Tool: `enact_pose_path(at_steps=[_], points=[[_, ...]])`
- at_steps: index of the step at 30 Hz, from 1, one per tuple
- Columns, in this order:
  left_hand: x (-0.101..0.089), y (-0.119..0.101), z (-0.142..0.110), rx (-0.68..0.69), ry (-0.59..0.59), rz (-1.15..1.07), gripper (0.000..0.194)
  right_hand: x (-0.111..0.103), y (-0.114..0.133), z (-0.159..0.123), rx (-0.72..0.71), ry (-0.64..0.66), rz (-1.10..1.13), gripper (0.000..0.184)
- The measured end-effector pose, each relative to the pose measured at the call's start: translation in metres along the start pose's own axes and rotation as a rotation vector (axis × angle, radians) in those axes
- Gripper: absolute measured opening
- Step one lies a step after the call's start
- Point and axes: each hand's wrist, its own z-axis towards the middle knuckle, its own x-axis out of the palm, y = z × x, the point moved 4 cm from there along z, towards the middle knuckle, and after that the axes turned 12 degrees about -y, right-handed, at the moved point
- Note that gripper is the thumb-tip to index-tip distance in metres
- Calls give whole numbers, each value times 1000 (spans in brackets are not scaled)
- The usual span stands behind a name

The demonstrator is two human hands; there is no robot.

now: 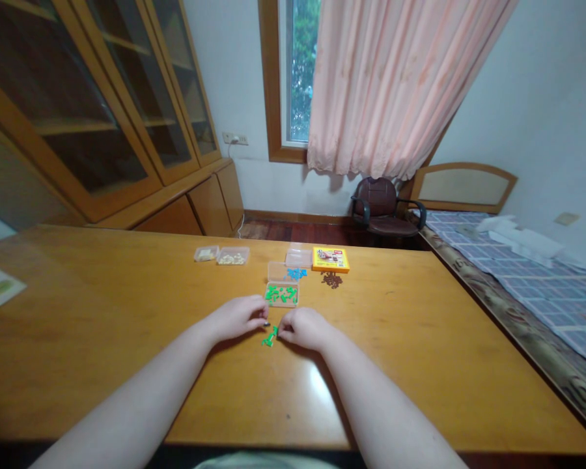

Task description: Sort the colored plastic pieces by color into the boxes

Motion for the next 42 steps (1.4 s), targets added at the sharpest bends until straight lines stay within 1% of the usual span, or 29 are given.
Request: enact_pose_path(at_steps=[2,4,6,9,11,12,14,16,20,23,28,30,32,35,36,37,38,42], points=[[2,-3,-6,17,151,-12,24,-3,-2,1,15,-76,-10,14],[4,-4,-8,-6,214,-3,36,-7,-5,2,33,-163,-14,13],[7,-5,-7,-20,237,9,38,-11,-9,4,64,-275,-26,14],[11,-7,-6,-28,246,3,31,-19,-17,5,130,-470,-58,19],[12,-7,-5,-24,241,-10,25,-23,-22,5,166,-527,-83,20],[12,-8,-5,-20,237,-17,22,-24,-24,5,175,-526,-89,20],[13,-7,-6,-14,235,-29,19,-25,-24,4,164,-485,-82,20],[14,-7,-6,-18,234,-34,16,-22,-20,2,107,-393,-50,20],[15,-6,-6,-31,233,-25,13,-10,-6,0,-35,-169,8,18],[14,-6,-6,-14,210,10,11,-4,0,0,-64,-99,-8,18],[12,-7,-6,17,168,18,9,-4,2,0,-58,-57,16,20],[10,-7,-3,18,116,-3,9,-5,2,-1,-53,-51,14,20],[5,-6,1,16,-19,-26,9,-6,2,-1,-50,-56,12,20],[-5,-1,6,-30,-276,4,16,-6,4,0,-45,-74,4,22],[-7,1,6,-48,-324,25,19,-5,5,0,-50,-74,3,22],[-8,3,7,-58,-337,44,22,-4,7,0,-60,-71,2,22],[-7,3,7,-55,-325,60,23,-2,8,0,-73,-67,1,23],[-4,-1,5,30,-205,88,13,6,11,1,-125,-51,-36,21]])
